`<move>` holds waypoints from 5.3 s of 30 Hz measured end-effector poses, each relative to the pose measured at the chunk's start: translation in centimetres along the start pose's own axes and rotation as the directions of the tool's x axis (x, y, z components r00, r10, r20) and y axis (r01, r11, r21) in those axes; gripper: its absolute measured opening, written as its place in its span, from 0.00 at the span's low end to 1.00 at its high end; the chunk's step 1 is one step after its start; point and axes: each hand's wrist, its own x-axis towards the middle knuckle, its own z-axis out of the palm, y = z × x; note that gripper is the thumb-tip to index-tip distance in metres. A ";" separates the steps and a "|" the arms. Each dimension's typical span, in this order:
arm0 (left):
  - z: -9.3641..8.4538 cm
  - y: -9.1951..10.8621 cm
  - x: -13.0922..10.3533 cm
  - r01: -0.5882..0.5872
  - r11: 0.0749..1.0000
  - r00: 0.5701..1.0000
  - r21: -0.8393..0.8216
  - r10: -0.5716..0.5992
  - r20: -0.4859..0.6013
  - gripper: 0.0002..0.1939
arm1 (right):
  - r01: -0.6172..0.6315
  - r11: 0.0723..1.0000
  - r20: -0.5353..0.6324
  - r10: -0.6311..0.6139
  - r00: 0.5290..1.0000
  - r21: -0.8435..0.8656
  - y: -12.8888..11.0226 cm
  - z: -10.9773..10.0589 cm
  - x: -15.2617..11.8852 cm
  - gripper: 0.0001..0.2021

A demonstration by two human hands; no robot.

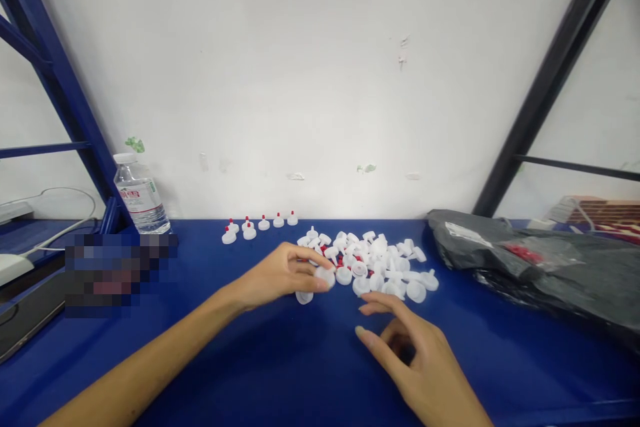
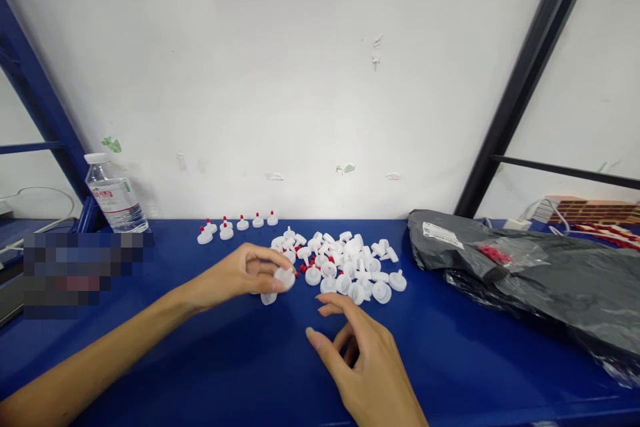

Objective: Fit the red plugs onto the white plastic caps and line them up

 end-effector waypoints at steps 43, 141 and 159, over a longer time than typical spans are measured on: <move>-5.9 -0.1 0.3 -0.018 0.917 0.958 0.399 0.130 -0.257 0.18 | 0.042 0.999 -0.076 -0.041 0.996 0.013 -0.2 -0.1 0.0 0.16; -9.6 -5.3 3.4 0.503 -0.208 0.836 0.839 0.363 -0.412 0.20 | 0.060 0.998 -0.151 -0.056 0.987 0.022 -0.1 -0.2 0.0 0.11; -9.1 -2.4 1.8 0.299 0.238 0.831 0.924 0.410 -0.375 0.17 | 0.021 1.000 -0.163 -0.021 0.986 -0.003 -0.8 -0.3 -0.3 0.12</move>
